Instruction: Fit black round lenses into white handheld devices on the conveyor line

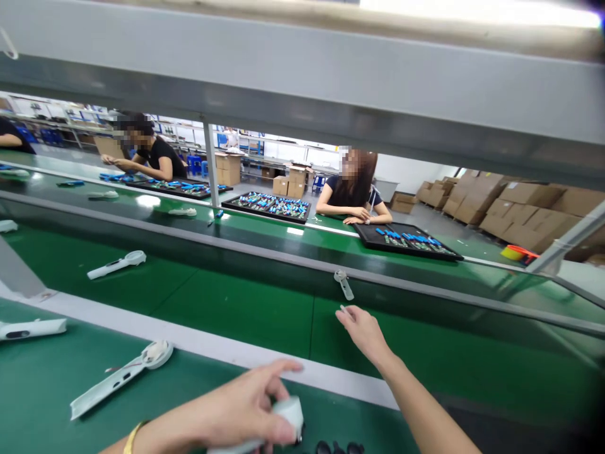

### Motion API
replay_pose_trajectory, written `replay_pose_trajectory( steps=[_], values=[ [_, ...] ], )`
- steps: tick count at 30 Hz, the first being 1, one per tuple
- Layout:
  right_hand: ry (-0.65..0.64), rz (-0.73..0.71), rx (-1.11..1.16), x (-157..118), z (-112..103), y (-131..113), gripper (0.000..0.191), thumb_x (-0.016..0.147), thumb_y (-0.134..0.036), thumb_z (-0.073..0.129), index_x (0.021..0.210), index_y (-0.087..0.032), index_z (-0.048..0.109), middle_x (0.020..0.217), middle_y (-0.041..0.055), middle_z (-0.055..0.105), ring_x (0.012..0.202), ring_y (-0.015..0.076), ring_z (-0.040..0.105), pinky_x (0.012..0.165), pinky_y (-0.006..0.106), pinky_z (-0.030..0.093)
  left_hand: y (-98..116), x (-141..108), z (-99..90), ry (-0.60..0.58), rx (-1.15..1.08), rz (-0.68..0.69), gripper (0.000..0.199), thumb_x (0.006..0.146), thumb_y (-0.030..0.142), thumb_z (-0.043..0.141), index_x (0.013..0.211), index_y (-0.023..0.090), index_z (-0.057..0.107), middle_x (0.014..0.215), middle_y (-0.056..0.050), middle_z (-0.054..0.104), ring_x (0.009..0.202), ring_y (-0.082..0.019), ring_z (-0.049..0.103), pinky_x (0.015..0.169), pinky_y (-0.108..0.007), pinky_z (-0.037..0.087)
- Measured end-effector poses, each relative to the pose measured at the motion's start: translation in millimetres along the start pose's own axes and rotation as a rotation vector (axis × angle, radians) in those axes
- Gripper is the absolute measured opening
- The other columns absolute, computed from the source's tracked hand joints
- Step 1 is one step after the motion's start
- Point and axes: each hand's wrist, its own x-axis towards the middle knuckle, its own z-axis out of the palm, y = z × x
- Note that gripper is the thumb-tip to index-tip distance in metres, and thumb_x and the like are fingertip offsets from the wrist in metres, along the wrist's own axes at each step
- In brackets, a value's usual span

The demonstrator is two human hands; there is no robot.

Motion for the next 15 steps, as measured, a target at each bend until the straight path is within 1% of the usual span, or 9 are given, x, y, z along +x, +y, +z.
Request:
replay_pose_trajectory(
  steps=[2, 4, 5, 6, 8, 10, 12, 14, 15],
  values=[
    [0.062, 0.074, -0.059, 30, 2, 2, 0.036, 0.087, -0.047, 0.042, 0.109, -0.021, 0.054, 0.096, 0.0078, 0.064, 0.091, 0.0257, 0.060, 0.069, 0.032, 0.041, 4, 19, -24.5, 0.294, 0.384, 0.108, 0.069, 0.073, 0.032, 0.065, 0.135, 0.032, 0.035, 0.109, -0.002, 0.057, 0.083, -0.017, 0.061, 0.071, -0.029, 0.048],
    [0.111, 0.121, -0.116, 53, 8, 0, 0.042, 0.087, -0.046, 0.044, 0.118, -0.018, 0.049, 0.104, 0.0132, 0.061, 0.097, 0.0302, 0.059, 0.072, 0.037, 0.042, 1, 45, -53.3, 0.585, 0.751, 0.172, 0.057, 0.079, 0.028, 0.058, 0.133, 0.028, 0.039, 0.116, -0.005, 0.056, 0.099, -0.021, 0.058, 0.083, -0.033, 0.044],
    [0.130, 0.132, -0.141, 61, 12, -2, 0.043, 0.087, -0.045, 0.045, 0.119, -0.016, 0.048, 0.106, 0.0153, 0.059, 0.098, 0.0316, 0.059, 0.074, 0.038, 0.042, -2, 58, -68.1, 0.692, 0.892, 0.169, 0.054, 0.080, 0.025, 0.054, 0.132, 0.026, 0.040, 0.118, -0.006, 0.056, 0.102, -0.022, 0.057, 0.084, -0.034, 0.043],
    [0.144, 0.137, -0.163, 68, 16, -4, 0.042, 0.087, -0.044, 0.047, 0.117, -0.014, 0.048, 0.107, 0.0167, 0.058, 0.096, 0.0322, 0.060, 0.074, 0.039, 0.043, -5, 71, -82.2, 0.771, 0.994, 0.152, 0.052, 0.081, 0.022, 0.052, 0.131, 0.023, 0.041, 0.118, -0.008, 0.057, 0.102, -0.023, 0.058, 0.085, -0.036, 0.043],
    [0.160, 0.133, -0.195, 76, 24, -7, 0.036, 0.087, -0.038, 0.049, 0.112, -0.012, 0.051, 0.107, 0.0172, 0.057, 0.093, 0.0310, 0.062, 0.075, 0.039, 0.044, -12, 91, -105.3, 0.851, 1.103, 0.122, 0.049, 0.079, 0.015, 0.051, 0.128, 0.018, 0.046, 0.114, -0.011, 0.059, 0.100, -0.026, 0.059, 0.086, -0.040, 0.043],
    [0.162, 0.127, -0.206, 81, 30, -7, 0.027, 0.089, -0.031, 0.049, 0.107, -0.010, 0.053, 0.106, 0.0160, 0.058, 0.092, 0.0282, 0.062, 0.077, 0.039, 0.045, -16, 101, -118.0, 0.880, 1.124, 0.115, 0.048, 0.076, 0.009, 0.051, 0.123, 0.016, 0.051, 0.113, -0.013, 0.060, 0.105, -0.030, 0.057, 0.089, -0.046, 0.040],
    [0.147, 0.130, -0.194, 83, 30, -7, 0.021, 0.090, -0.026, 0.048, 0.103, -0.010, 0.054, 0.102, 0.0134, 0.060, 0.092, 0.0250, 0.061, 0.079, 0.039, 0.045, -19, 103, -118.9, 0.910, 1.146, 0.115, 0.049, 0.074, 0.006, 0.051, 0.122, 0.016, 0.052, 0.123, -0.015, 0.055, 0.117, -0.032, 0.049, 0.096, -0.051, 0.035],
    [0.121, 0.138, -0.150, 83, 28, -9, 0.019, 0.090, -0.026, 0.047, 0.099, -0.011, 0.056, 0.097, 0.0105, 0.061, 0.091, 0.0225, 0.060, 0.079, 0.039, 0.046, -19, 98, -110.2, 0.909, 1.095, 0.159, 0.047, 0.076, 0.008, 0.051, 0.122, 0.018, 0.052, 0.134, -0.015, 0.047, 0.127, -0.032, 0.039, 0.103, -0.053, 0.028],
    [0.102, 0.139, -0.114, 81, 26, -13, 0.019, 0.090, -0.028, 0.047, 0.096, -0.012, 0.056, 0.094, 0.0094, 0.062, 0.088, 0.0214, 0.060, 0.077, 0.039, 0.046, -18, 94, -103.6, 0.883, 1.013, 0.202, 0.045, 0.079, 0.013, 0.051, 0.124, 0.018, 0.050, 0.137, -0.015, 0.043, 0.130, -0.032, 0.035, 0.105, -0.052, 0.026]
  ],
)
